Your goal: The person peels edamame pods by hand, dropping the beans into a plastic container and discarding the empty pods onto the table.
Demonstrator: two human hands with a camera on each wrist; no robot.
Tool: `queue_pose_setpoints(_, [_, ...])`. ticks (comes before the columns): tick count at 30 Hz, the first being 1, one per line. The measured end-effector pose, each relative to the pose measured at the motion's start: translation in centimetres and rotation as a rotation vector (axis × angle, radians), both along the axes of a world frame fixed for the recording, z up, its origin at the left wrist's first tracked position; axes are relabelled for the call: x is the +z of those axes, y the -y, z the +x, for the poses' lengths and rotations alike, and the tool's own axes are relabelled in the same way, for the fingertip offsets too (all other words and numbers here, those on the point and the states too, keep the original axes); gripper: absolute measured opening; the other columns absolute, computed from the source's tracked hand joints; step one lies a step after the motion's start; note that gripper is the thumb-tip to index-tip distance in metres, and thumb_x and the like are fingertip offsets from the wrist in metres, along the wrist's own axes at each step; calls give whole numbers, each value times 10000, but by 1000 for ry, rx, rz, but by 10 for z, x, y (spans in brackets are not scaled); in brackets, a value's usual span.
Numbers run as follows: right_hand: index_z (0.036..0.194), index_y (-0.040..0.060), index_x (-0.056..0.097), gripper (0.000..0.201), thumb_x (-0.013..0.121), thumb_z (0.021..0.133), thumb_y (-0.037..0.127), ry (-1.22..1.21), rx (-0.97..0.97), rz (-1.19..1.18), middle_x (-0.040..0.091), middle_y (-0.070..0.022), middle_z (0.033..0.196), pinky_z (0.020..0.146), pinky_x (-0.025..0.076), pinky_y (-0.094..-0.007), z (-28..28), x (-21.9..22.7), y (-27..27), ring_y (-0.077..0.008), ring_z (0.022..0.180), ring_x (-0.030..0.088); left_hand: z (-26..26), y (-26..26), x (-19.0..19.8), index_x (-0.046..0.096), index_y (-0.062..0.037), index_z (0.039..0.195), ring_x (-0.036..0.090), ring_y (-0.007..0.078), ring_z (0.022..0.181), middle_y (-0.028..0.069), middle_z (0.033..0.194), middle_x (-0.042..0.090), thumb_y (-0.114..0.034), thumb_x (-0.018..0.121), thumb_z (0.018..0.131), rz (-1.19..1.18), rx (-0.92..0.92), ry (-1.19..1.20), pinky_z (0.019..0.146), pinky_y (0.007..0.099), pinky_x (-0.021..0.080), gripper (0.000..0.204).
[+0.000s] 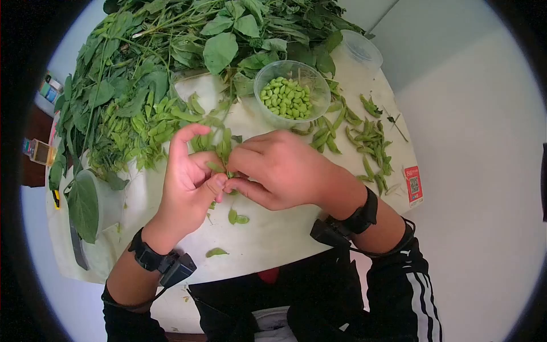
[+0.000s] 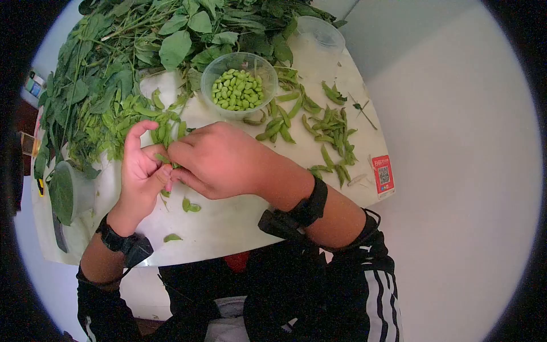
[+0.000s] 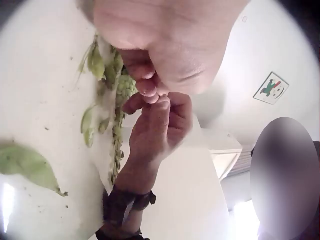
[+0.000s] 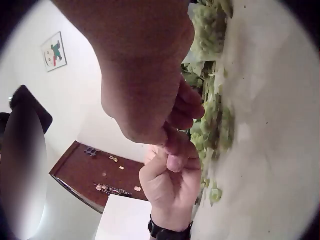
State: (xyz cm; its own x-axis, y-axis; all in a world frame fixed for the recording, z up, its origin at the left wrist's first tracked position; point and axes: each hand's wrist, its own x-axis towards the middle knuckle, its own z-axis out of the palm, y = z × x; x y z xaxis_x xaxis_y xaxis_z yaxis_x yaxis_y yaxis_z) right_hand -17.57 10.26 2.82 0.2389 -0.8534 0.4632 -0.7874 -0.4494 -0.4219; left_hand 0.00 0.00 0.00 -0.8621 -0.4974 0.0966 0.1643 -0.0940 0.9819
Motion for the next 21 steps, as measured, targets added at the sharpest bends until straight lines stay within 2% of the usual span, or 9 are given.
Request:
queue_pose_setpoints(14, [827,50,540,141,666,773,78,-12,70,32,539,-103,658,546,448,-403,-5,3,-1,-325,612,574,-2,10,3,267,-85,1324,545,105,679,47,827,552,-74,632,886,138,-151,93,547,214,410,570])
queue_pose_setpoints(18, [848,48,561,128,668,789,85,62,74,32,554,-105,669,546,445,-400,-9,0,2,-325,615,574,-2,11,7,295,-81,1305,537,106,655,43,809,547,-59,623,880,223,-155,60,544,213,404,537])
queue_pose_setpoints(21, [890,31,590,108,654,804,46,131,54,-28,578,-104,685,549,456,-354,-13,1,3,-282,599,581,-1,14,7,354,-70,1264,527,104,632,40,794,546,-84,611,881,222,-96,37,552,213,397,462])
